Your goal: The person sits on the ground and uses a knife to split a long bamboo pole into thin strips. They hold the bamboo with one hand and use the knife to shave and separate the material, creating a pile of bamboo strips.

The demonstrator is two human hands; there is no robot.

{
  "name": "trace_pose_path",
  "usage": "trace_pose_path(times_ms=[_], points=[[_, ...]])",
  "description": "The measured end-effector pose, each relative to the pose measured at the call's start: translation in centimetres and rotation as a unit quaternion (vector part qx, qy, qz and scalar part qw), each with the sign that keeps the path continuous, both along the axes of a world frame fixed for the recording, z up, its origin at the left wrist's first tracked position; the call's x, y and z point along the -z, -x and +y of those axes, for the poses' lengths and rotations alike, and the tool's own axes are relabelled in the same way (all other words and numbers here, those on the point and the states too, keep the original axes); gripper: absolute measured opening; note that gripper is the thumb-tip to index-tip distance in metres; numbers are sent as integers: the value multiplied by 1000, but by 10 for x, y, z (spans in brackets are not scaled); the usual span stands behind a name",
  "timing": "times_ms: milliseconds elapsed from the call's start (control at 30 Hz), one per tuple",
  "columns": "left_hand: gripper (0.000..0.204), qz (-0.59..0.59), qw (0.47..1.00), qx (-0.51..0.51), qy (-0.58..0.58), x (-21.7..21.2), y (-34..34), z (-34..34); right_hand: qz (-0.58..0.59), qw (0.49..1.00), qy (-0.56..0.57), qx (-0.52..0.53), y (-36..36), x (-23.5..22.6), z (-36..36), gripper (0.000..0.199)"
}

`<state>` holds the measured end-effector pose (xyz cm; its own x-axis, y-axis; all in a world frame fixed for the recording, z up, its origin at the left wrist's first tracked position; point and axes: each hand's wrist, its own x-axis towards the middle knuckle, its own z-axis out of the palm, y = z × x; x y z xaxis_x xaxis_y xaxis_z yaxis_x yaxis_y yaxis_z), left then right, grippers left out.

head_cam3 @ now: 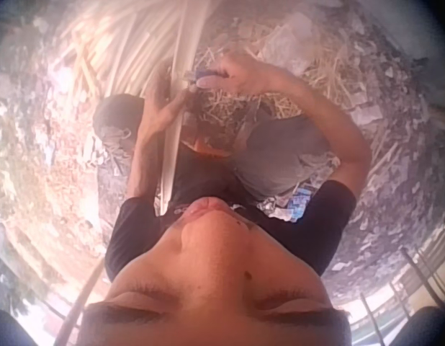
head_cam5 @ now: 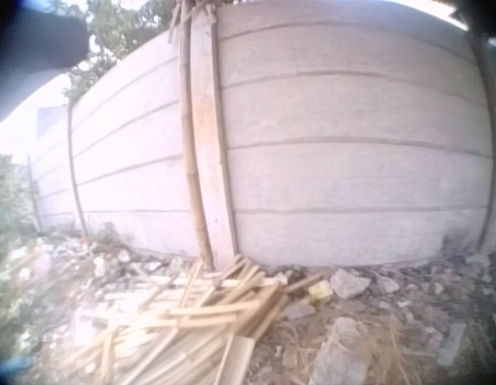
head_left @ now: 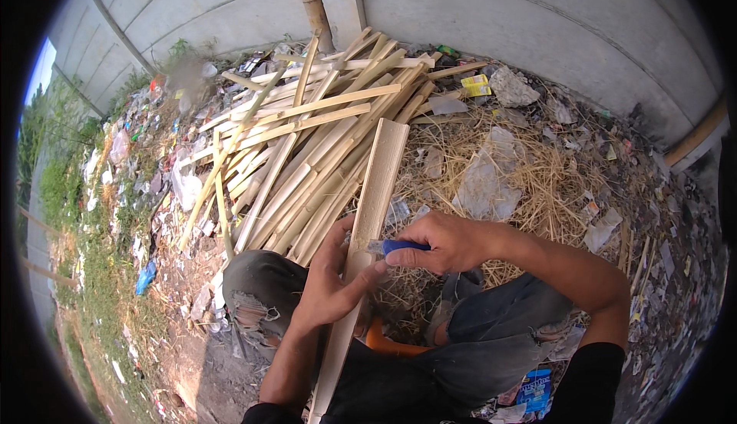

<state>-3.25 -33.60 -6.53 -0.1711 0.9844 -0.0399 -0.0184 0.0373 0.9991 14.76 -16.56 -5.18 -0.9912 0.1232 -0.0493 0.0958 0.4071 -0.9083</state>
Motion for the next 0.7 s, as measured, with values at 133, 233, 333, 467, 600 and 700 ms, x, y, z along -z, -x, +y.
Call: trace_pose_path(times_ms=[133, 233, 333, 467, 600, 700], points=[[67, -6, 1000, 18, -4, 2, 4, -2, -134, 986, 95, -37, 2, -11, 3, 57], [66, 0, 1000, 22, -14, 2, 5, -2, -155, 975, 154, -43, -1, -9, 2, 54], [64, 6, 1000, 21, -12, 0, 3, 0, -149, 971, 184, -43, -2, -5, 2, 53], [61, 1, 1000, 14, 13, -6, 0, 1, -138, 968, 204, -45, -2, -4, 2, 52], [57, 4, 1000, 2, 16, -7, -2, 1, -148, 962, 224, -49, -1, 0, 3, 52], [51, 33, 999, -1, 37, -2, 1, 1, -169, 951, 255, -44, 0, 0, 3, 51]])
